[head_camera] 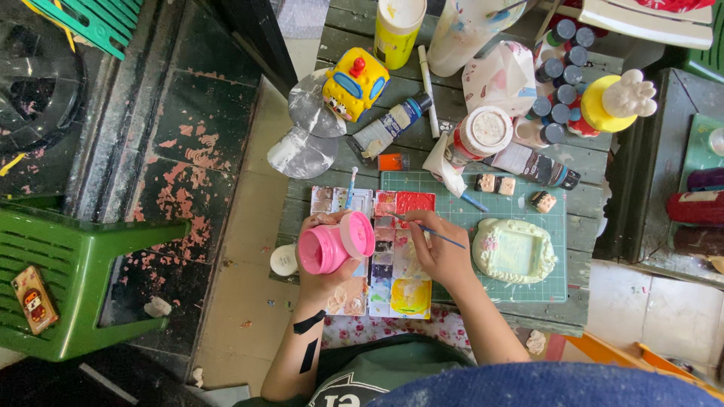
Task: The person mixes pink paint on a palette using a brush, then paints a small pink ceramic block and a larger light-green ceramic frame with pink details. The person repeatedly dips the brush into the paint and applies it to the objects.
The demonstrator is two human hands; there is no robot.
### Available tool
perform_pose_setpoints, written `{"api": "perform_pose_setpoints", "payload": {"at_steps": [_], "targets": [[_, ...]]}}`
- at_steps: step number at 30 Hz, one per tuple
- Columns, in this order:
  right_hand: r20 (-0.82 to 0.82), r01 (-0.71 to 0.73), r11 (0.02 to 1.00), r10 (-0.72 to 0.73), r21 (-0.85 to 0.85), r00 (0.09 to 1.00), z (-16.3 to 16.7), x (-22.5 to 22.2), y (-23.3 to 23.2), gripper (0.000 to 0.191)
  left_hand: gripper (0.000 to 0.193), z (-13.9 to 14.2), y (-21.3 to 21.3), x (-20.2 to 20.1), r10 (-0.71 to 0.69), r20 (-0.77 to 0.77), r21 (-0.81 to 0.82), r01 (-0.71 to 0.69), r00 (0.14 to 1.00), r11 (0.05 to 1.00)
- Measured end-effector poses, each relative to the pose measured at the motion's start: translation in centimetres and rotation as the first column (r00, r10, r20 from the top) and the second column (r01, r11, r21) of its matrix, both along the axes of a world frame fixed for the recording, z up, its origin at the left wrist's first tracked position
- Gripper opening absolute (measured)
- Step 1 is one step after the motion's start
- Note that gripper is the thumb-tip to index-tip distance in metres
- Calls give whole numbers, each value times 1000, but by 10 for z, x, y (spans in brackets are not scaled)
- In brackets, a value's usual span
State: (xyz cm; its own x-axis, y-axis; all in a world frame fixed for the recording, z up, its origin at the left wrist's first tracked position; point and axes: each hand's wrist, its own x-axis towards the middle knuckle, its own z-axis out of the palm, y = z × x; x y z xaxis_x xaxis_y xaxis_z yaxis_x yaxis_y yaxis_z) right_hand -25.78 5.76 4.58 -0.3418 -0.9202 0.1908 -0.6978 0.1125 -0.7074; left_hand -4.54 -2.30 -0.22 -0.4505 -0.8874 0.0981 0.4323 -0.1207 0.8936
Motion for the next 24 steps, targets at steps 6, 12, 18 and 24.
{"api": "perform_pose_setpoints", "payload": {"at_steps": [6, 12, 18, 24], "targets": [[-10, -27, 999, 27, 39, 1000, -3, 0, -4, 12, 70, -2, -1, -1, 5, 6, 1, -5, 1000, 1000], [-15, -4, 994, 6, 111, 1000, 6, -3, -1, 13, 69, -1, -3, 0, 7, -6, -9, -7, 1000, 1000], [-31, -8, 995, 11, 95, 999, 10, -3, 1, 14, 69, 0, -2, 1, 2, -7, 1, -2, 1000, 1000], [72, 19, 977, -35, 212, 997, 11, -5, 2, 13, 69, 0, -2, -2, 22, 7, 4, -22, 1000, 1000]]}}
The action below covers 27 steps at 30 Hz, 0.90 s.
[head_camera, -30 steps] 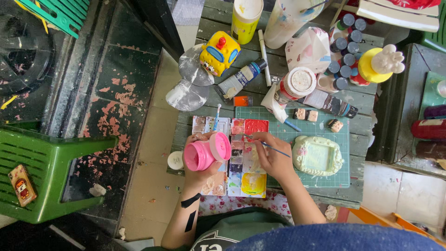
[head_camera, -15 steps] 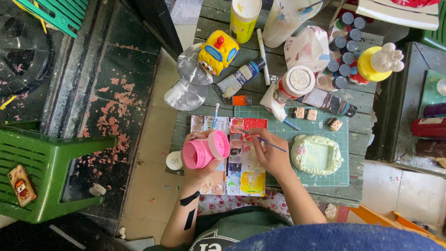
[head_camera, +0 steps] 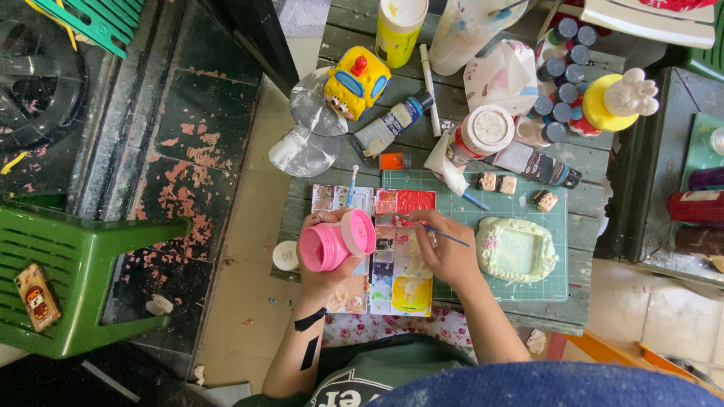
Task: The person mixes pink paint on a palette using a brush, then paints a small pink ceramic block and a larger light-green ceramic frame with pink details. The person repeatedly dips the brush into the paint and applies it to the objects.
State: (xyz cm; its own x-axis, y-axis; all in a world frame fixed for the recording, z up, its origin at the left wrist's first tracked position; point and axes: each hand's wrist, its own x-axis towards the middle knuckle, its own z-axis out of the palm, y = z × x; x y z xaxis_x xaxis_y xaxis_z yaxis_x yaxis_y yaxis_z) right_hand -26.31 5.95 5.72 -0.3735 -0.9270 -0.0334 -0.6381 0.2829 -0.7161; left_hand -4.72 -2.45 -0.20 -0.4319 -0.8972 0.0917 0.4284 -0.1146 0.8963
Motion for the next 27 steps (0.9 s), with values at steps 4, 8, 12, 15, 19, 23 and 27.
{"api": "perform_pose_setpoints", "payload": {"at_steps": [4, 8, 12, 15, 19, 23, 27], "targets": [[-92, -24, 983, 7, -182, 996, -1, 0, -2, 12, 69, 1, -2, 1, -20, -21, -6, 20, 1000, 1000], [62, 68, 996, -64, -62, 996, 0, -2, -1, 11, 68, 3, 0, 0, -24, -35, 10, 24, 999, 1000], [-85, -73, 984, 60, -163, 995, 2, -2, -1, 11, 68, 3, 0, -1, -19, -31, -8, 19, 999, 1000], [127, 113, 987, -98, -114, 987, 2, -2, -1, 9, 69, 3, -1, -1, -6, -27, -4, 6, 1000, 1000], [-1, 42, 998, -42, -55, 999, -4, -5, -1, 11, 68, 2, 0, -1, -3, -26, -10, 3, 1000, 1000], [135, 96, 995, -94, -10, 986, -14, -12, -2, 13, 69, 0, -1, -4, 11, -35, -12, -11, 999, 1000], [111, 98, 984, -82, -145, 990, -22, -12, -3, 23, 68, 1, -1, -4, 8, -23, 25, -8, 1000, 1000]]}}
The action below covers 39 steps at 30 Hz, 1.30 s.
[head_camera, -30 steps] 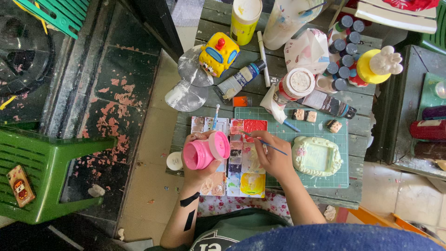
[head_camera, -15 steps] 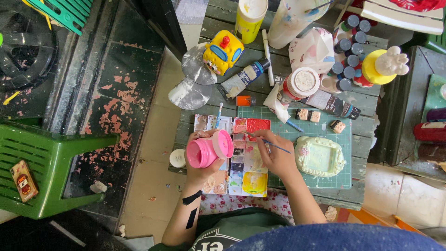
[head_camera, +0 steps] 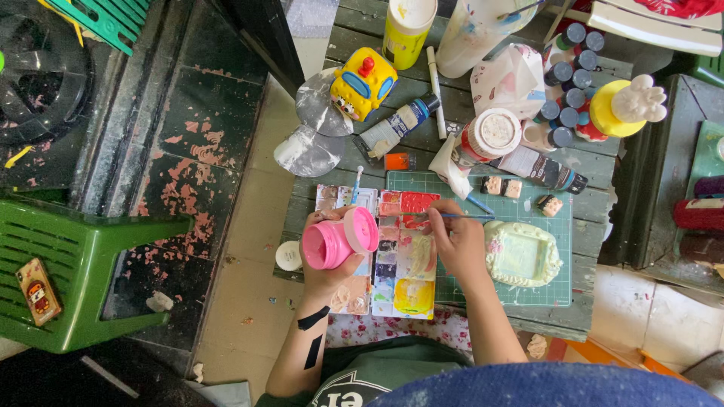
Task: The person mixes pink paint on a palette using a brush, then paints a small pink ceramic block and a larger light-green ceramic frame with pink details. The person repeatedly dips the brush into the paint and applies it to the objects.
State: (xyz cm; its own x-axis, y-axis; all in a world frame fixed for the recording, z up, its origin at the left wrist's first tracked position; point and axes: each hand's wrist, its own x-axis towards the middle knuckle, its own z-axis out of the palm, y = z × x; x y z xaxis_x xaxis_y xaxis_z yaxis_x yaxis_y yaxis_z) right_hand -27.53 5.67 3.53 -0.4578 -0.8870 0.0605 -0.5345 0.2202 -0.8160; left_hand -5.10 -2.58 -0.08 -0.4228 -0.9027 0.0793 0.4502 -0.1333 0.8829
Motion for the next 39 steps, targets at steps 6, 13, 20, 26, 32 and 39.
{"api": "perform_pose_setpoints", "payload": {"at_steps": [6, 13, 20, 26, 32, 39], "targets": [[233, 144, 984, -166, 108, 958, -5, 14, -11, 19, 66, 1, 0, 2, 8, -4, -27, -8, 1000, 1000], [293, 197, 975, -218, 99, 931, -3, 15, -15, 16, 68, 3, -1, 3, -7, -7, -16, 7, 1000, 1000], [59, 38, 998, -41, 45, 997, 1, 11, 6, 10, 68, 2, 0, 3, -1, 0, -42, 1, 1000, 999], [47, 19, 991, -25, 132, 999, 14, 13, 13, 11, 67, 2, 1, 5, -3, 0, -25, 3, 1000, 1000], [-163, -103, 993, 91, -65, 982, 19, 12, 15, 14, 73, -11, 8, 11, -4, -47, 76, 7, 999, 997], [14, 7, 983, -5, -184, 1000, 1, 0, 30, 10, 80, -31, 8, 17, -10, -115, 144, 26, 993, 989]]}}
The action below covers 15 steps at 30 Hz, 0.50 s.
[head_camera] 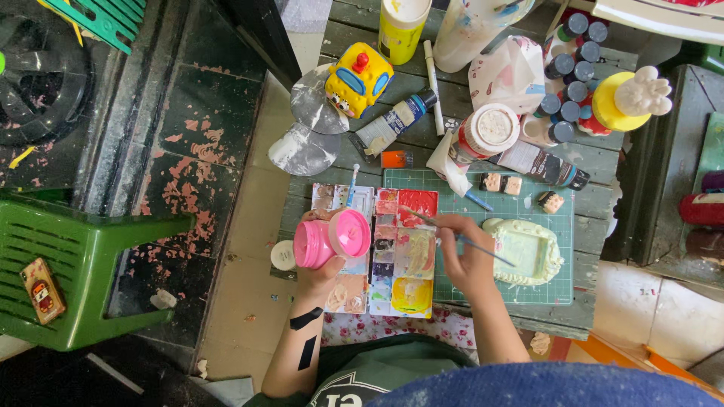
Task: The person mixes pink paint on a palette using a brush, then paints a small pink ceramic block and a larger light-green ceramic frame with pink details. The person repeatedly dips the brush into the paint and applies it to the objects.
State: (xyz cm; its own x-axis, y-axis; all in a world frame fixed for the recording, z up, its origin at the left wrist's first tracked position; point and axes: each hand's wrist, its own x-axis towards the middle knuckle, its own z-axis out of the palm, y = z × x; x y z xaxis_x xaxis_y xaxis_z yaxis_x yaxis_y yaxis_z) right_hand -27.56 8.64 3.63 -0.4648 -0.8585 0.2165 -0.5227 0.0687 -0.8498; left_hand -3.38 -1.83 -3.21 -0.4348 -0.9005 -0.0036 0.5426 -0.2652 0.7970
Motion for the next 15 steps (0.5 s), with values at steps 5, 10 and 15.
{"api": "perform_pose_setpoints", "payload": {"at_steps": [5, 10, 15], "targets": [[532, -13, 977, 127, -213, 837, -4, 17, 19, 13, 79, 0, 2, 1, -44, 130, -24, 47, 991, 999], [477, -11, 979, 108, -201, 872, -6, 35, 17, 13, 72, 15, -2, -6, -88, 74, -124, 97, 993, 988], [472, -21, 983, 105, -180, 875, -4, 37, 14, 12, 68, 25, -6, -11, -108, 82, -160, 120, 991, 980]]}}
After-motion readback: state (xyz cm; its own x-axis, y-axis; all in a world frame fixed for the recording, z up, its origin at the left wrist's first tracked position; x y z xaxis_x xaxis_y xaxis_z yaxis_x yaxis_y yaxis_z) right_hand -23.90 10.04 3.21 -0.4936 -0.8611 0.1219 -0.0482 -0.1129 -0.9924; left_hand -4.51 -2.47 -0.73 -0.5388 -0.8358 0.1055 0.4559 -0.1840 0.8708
